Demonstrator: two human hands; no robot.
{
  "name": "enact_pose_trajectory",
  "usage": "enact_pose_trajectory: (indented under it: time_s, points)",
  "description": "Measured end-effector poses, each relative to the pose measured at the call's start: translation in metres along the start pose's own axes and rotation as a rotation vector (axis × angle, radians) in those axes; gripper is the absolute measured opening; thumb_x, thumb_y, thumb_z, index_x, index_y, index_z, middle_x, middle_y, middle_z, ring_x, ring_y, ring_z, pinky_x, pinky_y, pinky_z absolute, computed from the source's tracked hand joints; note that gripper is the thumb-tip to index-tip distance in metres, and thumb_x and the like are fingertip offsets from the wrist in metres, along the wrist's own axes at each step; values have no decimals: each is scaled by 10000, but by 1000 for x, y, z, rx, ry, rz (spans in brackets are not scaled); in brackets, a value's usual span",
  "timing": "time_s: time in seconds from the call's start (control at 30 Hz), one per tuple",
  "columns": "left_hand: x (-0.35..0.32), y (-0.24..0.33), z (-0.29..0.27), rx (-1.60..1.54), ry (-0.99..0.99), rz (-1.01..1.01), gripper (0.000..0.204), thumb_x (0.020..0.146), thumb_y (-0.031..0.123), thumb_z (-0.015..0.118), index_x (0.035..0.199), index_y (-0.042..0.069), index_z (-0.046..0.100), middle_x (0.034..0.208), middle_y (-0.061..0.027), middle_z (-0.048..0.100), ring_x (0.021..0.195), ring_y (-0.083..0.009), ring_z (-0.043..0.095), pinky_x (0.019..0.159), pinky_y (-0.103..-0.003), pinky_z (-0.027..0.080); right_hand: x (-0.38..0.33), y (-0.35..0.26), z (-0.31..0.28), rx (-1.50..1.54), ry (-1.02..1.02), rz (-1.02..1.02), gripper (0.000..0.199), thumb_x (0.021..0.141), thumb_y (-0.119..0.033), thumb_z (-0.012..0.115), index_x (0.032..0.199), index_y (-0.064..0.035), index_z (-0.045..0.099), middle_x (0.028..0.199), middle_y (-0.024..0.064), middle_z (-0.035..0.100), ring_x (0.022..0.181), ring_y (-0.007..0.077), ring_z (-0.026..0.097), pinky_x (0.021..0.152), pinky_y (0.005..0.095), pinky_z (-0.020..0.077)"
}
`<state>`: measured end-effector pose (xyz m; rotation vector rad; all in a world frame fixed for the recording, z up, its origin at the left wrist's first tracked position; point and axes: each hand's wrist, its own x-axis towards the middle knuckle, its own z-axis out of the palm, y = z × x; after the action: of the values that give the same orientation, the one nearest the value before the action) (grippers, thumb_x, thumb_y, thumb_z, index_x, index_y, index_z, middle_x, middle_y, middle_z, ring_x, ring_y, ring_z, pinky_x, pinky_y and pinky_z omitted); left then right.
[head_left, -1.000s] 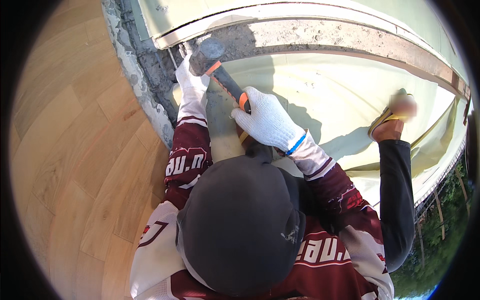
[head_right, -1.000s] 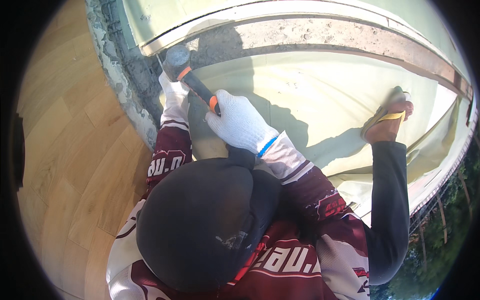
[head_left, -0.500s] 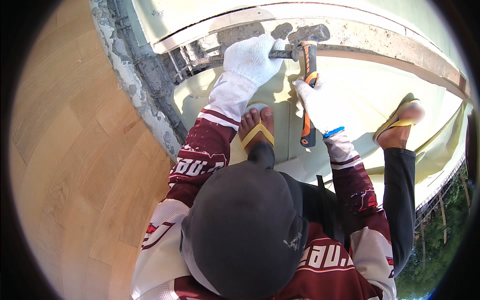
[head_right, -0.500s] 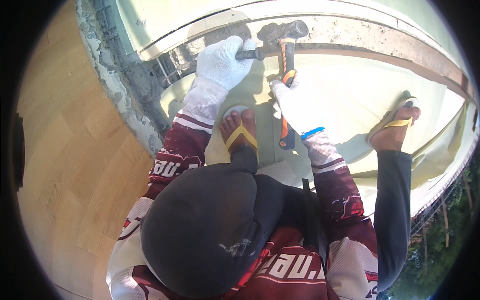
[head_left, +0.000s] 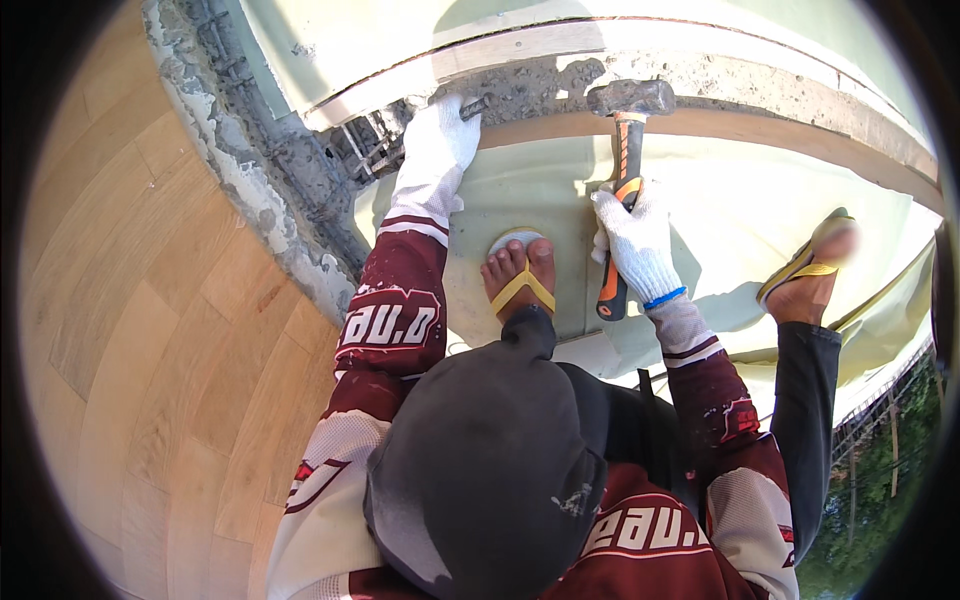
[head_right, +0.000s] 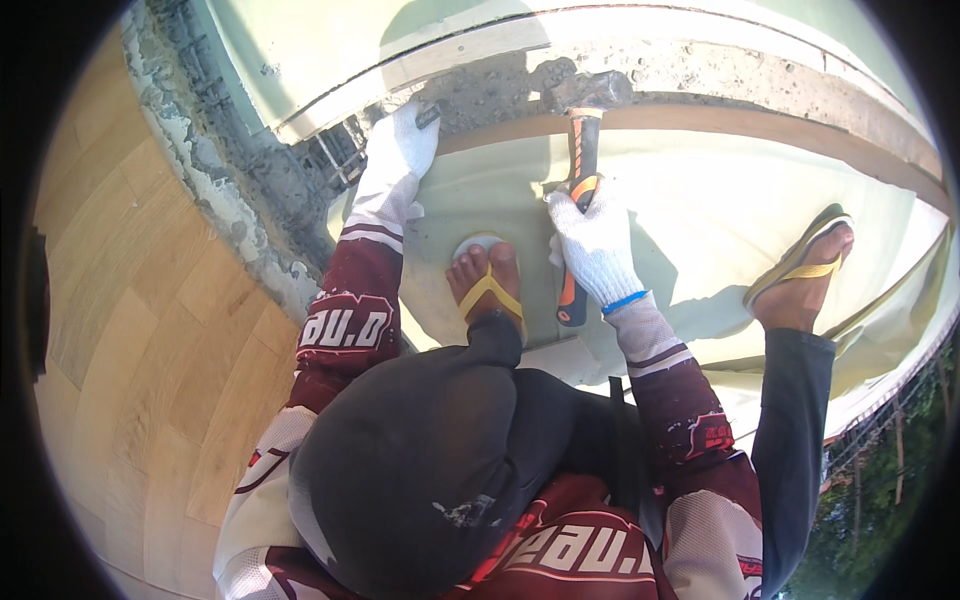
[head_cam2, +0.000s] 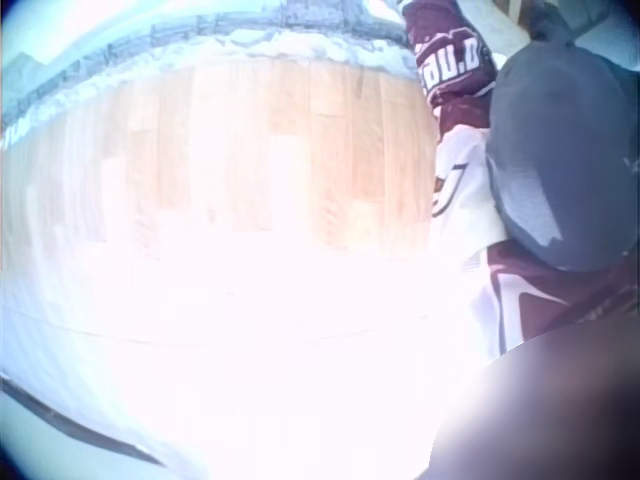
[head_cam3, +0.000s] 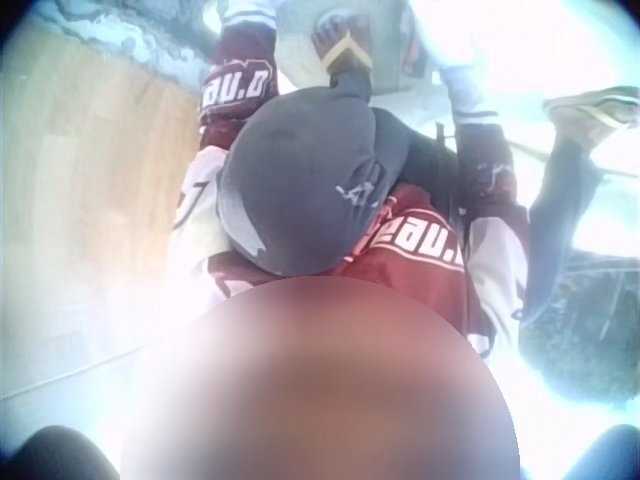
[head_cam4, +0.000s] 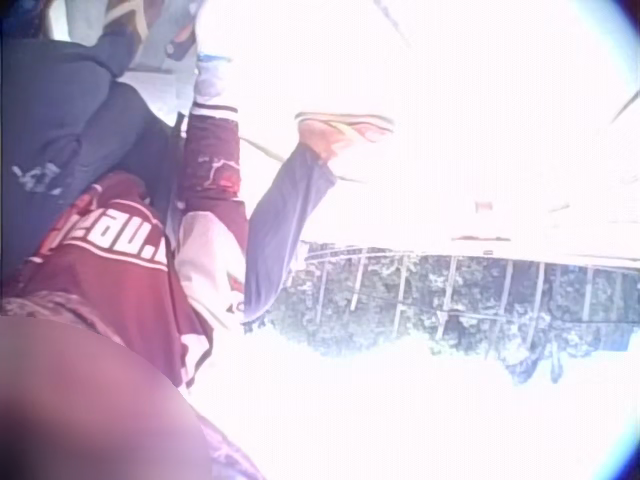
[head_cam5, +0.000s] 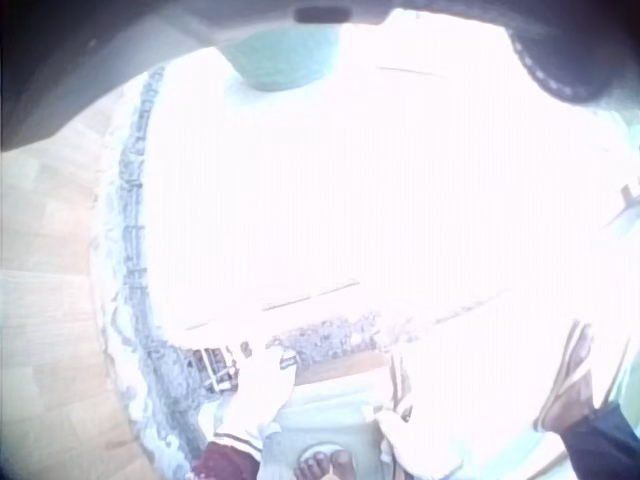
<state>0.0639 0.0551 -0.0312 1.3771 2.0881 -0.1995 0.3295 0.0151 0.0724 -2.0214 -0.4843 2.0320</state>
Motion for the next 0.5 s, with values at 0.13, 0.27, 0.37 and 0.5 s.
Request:
enact_pose_trajectory:
  time_s: [0.13, 0.27, 0.37, 0.5]
  points:
    - [15, -10, 10, 80, -63, 20, 336, 906, 377, 716, 1114, 116, 759, 999, -215, 758, 966, -414, 736, 875, -489, 588, 2, -1, -1, -10, -8, 6, 220, 982, -159, 691, 1057, -19, 538, 674, 34, 554, 480, 137, 582, 439, 301, 479]
    - [12, -19, 17, 35, -45, 23, 335, 893, 373, 730, 1127, 136, 759, 1031, -195, 763, 998, -402, 734, 886, -488, 588, 4, 1, -2, -28, -17, -7, 207, 984, -158, 689, 1043, -17, 549, 664, 29, 558, 474, 136, 583, 443, 301, 480]
    - [16, -22, 20, 42, -10, 54, 329, 891, 370, 730, 1131, 147, 759, 1014, -179, 768, 977, -400, 738, 875, -483, 593, 6, 2, -3, -78, -14, -26, 208, 985, -160, 690, 1031, -12, 552, 655, 35, 576, 476, 135, 593, 446, 304, 480]
    - [35, -13, 22, 135, 224, 208, 308, 882, 365, 740, 1109, 158, 766, 980, -164, 771, 940, -394, 742, 853, -475, 598, 7, 3, -2, -148, 5, -35, 216, 984, -164, 692, 1023, -4, 554, 647, 44, 598, 483, 133, 607, 450, 305, 478]
